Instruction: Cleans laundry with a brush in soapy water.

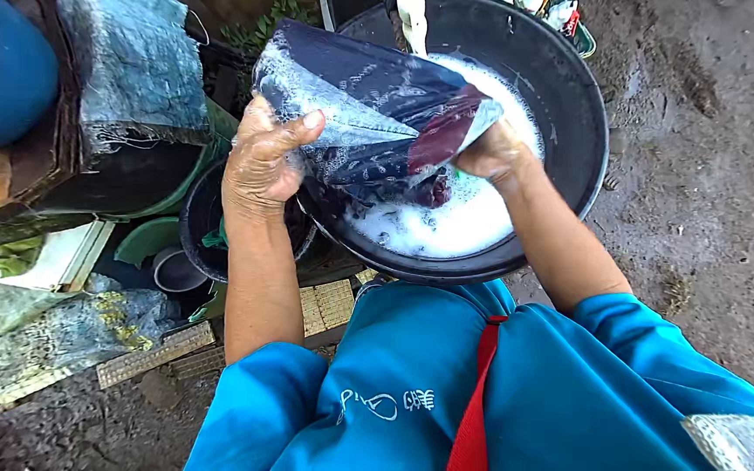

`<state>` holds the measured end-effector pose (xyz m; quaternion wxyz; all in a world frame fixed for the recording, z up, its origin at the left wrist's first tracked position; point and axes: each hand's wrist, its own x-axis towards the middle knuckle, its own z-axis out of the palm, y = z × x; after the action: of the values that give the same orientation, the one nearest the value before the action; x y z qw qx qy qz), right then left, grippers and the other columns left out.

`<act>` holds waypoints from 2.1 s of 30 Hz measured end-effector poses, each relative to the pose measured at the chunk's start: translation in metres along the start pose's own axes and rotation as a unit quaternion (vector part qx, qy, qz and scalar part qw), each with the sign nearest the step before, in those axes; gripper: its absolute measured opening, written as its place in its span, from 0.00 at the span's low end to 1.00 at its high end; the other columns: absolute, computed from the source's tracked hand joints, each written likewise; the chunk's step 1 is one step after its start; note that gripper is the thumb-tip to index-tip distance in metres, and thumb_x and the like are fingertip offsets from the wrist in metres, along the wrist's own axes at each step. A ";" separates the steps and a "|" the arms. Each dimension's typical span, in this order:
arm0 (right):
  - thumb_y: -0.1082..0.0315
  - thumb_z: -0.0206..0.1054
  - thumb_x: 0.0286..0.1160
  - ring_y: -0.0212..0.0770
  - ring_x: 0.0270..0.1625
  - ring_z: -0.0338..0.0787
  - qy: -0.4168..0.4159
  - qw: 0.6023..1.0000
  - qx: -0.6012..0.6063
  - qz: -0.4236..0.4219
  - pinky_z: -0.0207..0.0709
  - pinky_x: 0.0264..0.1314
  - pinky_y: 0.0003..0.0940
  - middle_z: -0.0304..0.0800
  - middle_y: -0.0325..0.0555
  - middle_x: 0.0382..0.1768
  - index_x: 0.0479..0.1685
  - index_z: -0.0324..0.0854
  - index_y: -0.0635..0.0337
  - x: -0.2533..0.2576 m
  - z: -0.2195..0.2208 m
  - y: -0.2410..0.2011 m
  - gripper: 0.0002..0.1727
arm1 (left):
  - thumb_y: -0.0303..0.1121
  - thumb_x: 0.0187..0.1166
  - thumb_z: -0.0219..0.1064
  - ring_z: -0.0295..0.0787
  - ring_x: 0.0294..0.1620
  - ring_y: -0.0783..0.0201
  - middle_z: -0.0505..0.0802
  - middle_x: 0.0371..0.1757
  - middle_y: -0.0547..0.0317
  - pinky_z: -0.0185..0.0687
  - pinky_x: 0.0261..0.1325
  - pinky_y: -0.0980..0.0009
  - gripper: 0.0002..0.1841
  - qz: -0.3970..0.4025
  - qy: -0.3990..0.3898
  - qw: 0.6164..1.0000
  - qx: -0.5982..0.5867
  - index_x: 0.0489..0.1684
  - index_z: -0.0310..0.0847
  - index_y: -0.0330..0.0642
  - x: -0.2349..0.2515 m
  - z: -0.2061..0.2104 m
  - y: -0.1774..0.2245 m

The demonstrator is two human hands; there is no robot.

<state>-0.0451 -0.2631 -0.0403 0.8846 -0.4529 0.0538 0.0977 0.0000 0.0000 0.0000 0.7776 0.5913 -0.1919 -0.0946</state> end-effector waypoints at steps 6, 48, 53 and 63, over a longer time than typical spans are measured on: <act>0.72 0.57 0.80 0.37 0.33 0.82 0.271 0.937 -0.214 0.049 0.81 0.36 0.38 0.82 0.45 0.36 0.51 0.77 0.65 0.046 -0.071 0.001 0.09 | 0.15 0.69 0.71 0.81 0.71 0.67 0.78 0.76 0.51 0.81 0.71 0.69 0.43 -0.209 0.134 0.960 0.132 0.87 0.52 0.37 0.003 -0.001 -0.044; 0.68 0.44 0.85 0.22 0.36 0.90 0.012 0.994 -0.108 -0.022 0.87 0.42 0.22 0.92 0.28 0.37 0.57 0.78 0.52 0.025 -0.095 0.023 0.16 | 0.39 0.96 0.46 0.84 0.61 0.62 0.87 0.60 0.47 0.79 0.66 0.60 0.21 -0.275 -0.065 0.945 0.166 0.70 0.75 0.32 0.062 0.090 -0.123; 0.73 0.51 0.81 0.18 0.27 0.87 -0.038 0.985 -0.164 0.040 0.85 0.34 0.20 0.89 0.22 0.24 0.34 0.79 0.45 0.031 -0.068 0.047 0.14 | 0.41 0.95 0.45 0.86 0.62 0.73 0.90 0.56 0.66 0.82 0.71 0.67 0.18 -0.110 -0.036 0.992 0.044 0.65 0.77 0.44 0.057 0.074 -0.038; 0.71 0.65 0.77 0.35 0.36 0.87 0.266 0.876 -0.396 -0.064 0.84 0.44 0.38 0.88 0.47 0.36 0.46 0.82 0.68 0.019 -0.135 -0.011 0.09 | 0.30 0.91 0.53 0.88 0.40 0.62 0.88 0.52 0.51 0.89 0.41 0.62 0.18 -0.345 0.107 0.932 0.037 0.77 0.69 0.40 0.019 0.058 -0.107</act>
<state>-0.0253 -0.3768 -0.1139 0.5874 -0.7770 0.2150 -0.0703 0.0019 -0.0882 -0.0852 0.6904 0.6559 0.1049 -0.2866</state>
